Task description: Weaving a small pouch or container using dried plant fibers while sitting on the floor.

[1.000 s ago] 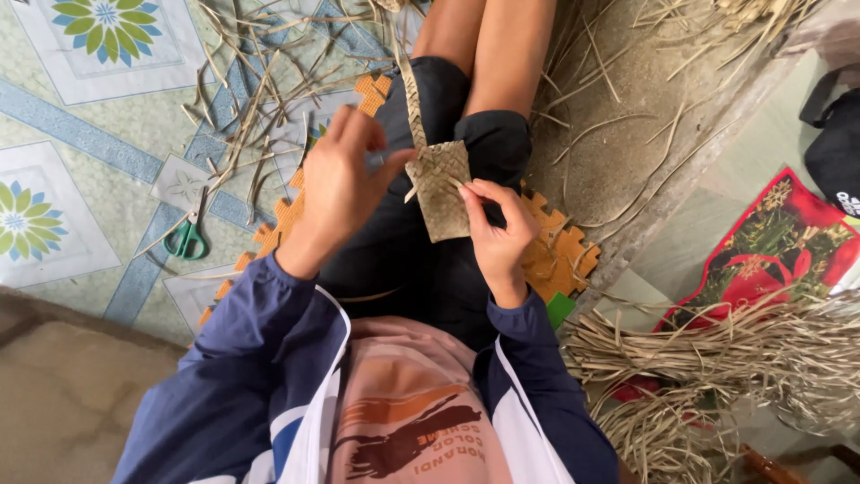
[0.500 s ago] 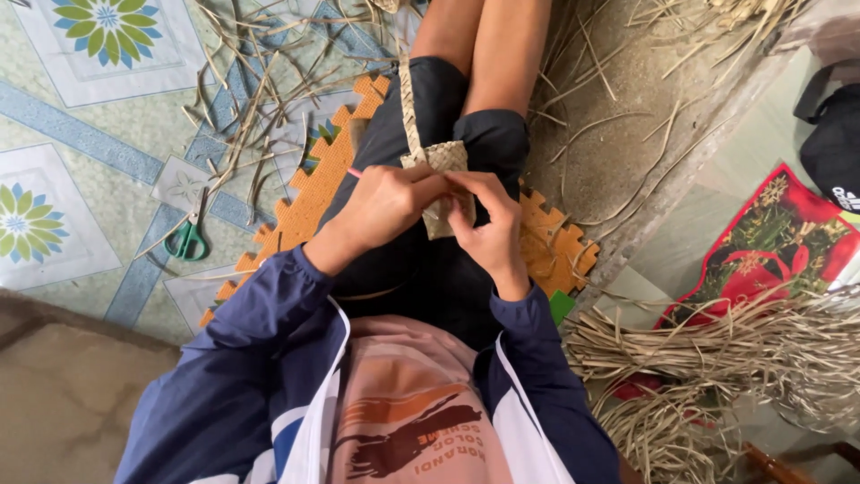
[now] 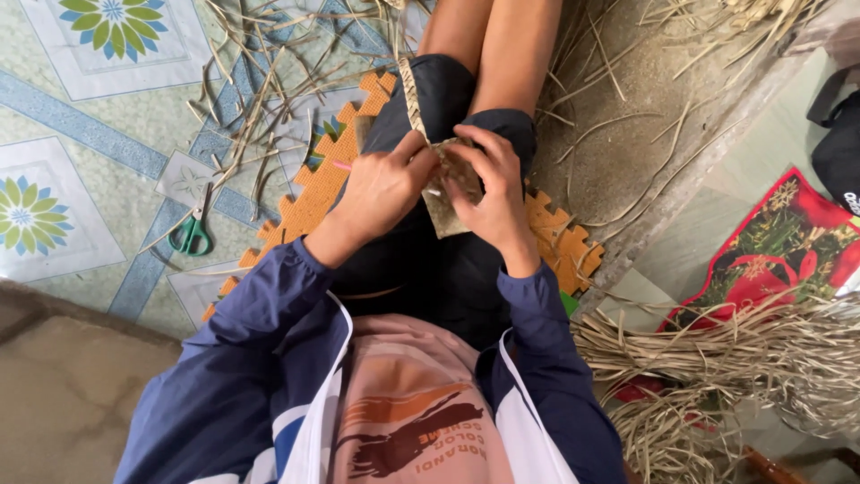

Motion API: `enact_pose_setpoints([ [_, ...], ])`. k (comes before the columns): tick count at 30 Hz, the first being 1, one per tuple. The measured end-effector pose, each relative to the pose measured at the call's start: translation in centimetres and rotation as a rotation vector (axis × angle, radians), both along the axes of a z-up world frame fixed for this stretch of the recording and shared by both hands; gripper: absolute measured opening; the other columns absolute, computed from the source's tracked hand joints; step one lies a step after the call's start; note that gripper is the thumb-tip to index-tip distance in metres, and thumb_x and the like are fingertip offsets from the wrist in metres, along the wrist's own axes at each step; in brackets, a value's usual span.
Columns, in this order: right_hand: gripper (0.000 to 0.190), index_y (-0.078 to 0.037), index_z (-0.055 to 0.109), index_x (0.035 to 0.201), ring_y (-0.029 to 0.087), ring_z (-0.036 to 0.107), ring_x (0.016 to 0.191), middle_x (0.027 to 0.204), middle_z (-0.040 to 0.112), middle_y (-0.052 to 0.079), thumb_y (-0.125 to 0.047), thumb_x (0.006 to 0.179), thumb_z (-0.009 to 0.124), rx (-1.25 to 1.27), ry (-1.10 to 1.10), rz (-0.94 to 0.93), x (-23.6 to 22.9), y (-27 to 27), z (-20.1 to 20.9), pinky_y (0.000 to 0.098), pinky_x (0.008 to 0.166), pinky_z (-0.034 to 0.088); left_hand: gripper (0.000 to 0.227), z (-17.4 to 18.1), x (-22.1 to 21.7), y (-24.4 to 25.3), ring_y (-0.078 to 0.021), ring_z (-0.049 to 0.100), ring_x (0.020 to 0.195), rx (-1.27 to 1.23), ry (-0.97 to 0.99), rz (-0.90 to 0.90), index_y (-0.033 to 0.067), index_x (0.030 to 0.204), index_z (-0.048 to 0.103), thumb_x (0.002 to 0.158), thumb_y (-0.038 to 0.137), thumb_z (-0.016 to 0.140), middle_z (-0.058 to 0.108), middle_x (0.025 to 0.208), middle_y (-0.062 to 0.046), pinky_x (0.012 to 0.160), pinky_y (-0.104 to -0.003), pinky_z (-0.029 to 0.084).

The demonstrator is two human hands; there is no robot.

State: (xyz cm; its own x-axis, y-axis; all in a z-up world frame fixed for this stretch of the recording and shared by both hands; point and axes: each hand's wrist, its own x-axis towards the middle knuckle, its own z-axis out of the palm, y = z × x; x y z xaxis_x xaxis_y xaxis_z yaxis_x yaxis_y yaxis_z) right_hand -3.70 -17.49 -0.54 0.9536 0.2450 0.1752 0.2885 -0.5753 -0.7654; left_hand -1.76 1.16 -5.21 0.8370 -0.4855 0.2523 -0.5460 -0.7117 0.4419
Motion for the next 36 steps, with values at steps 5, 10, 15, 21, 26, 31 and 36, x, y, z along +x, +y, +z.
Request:
enact_pose_setpoints([
  [5,0.029,-0.009,0.068,0.117,0.04,0.055,0.128,0.126,0.059,0.008,-0.003,0.09,0.077,-0.047,0.16,0.083,0.8,-1.7,-0.8,0.0729,0.11,0.029,0.017,0.2,-0.4,-0.7,-0.0477,0.069,0.065,-0.048,0.423,0.107,0.0181,0.101,0.063,0.103,0.035,0.063,0.057,0.097,-0.002,0.065,-0.057,0.058],
  [10,0.024,-0.009,0.074,0.108,0.035,0.067,0.105,0.117,0.062,0.009,0.0,0.087,0.082,0.046,0.161,0.113,0.9,-2.4,-1.7,0.0566,0.096,0.048,0.02,-0.1,-0.7,-1.0,-0.0523,0.07,0.079,-0.036,0.695,0.158,0.0177,0.103,0.065,0.103,0.037,0.06,0.06,0.099,-0.004,0.076,-0.062,0.059],
  [15,0.018,-0.015,0.078,0.104,0.033,0.068,0.115,0.123,0.071,0.007,-0.004,0.089,0.082,0.078,0.199,0.084,0.4,-2.7,-1.9,0.0474,0.098,0.049,0.016,0.6,-0.9,-1.4,-0.0486,0.071,0.079,-0.145,0.738,0.188,0.0129,0.098,0.068,0.099,0.028,0.064,0.063,0.09,-0.006,0.068,-0.061,0.059],
  [21,0.014,-0.01,0.078,0.1,0.035,0.068,0.11,0.119,0.072,0.011,0.0,0.09,0.08,0.104,0.184,0.085,0.2,-2.5,-2.0,0.0464,0.093,0.051,0.022,0.9,-1.4,-1.8,-0.0504,0.071,0.09,-0.058,0.808,0.197,0.0133,0.103,0.069,0.1,0.032,0.059,0.067,0.099,-0.01,0.079,-0.063,0.059],
  [26,0.017,-0.009,0.078,0.103,0.035,0.069,0.108,0.115,0.073,0.013,0.002,0.091,0.079,0.15,0.226,0.061,-0.2,-2.8,-2.5,0.0469,0.093,0.052,0.025,0.0,-2.2,-1.8,-0.0485,0.072,0.09,-0.012,0.846,0.21,0.0146,0.102,0.07,0.101,0.037,0.057,0.069,0.1,-0.009,0.08,-0.061,0.06],
  [31,0.024,-0.011,0.076,0.111,0.026,0.069,0.111,0.113,0.075,0.008,-0.003,0.089,0.083,0.217,0.353,-0.011,-0.8,-3.5,-3.5,0.0416,0.097,0.052,0.025,-0.7,-2.9,-1.6,-0.0464,0.072,0.091,-0.021,0.901,0.214,0.018,0.101,0.071,0.099,0.038,0.058,0.071,0.096,-0.008,0.079,-0.06,0.06],
  [36,0.02,-0.009,0.076,0.108,0.016,0.064,0.088,0.097,0.076,0.008,0.001,0.091,0.077,0.193,0.471,0.042,-0.5,-3.3,-2.5,0.0385,0.087,0.052,0.027,0.8,-3.0,-1.6,-0.0489,0.072,0.084,-0.139,0.95,0.239,0.0121,0.094,0.073,0.098,0.035,0.059,0.072,0.08,-0.016,0.073,-0.059,0.06],
])
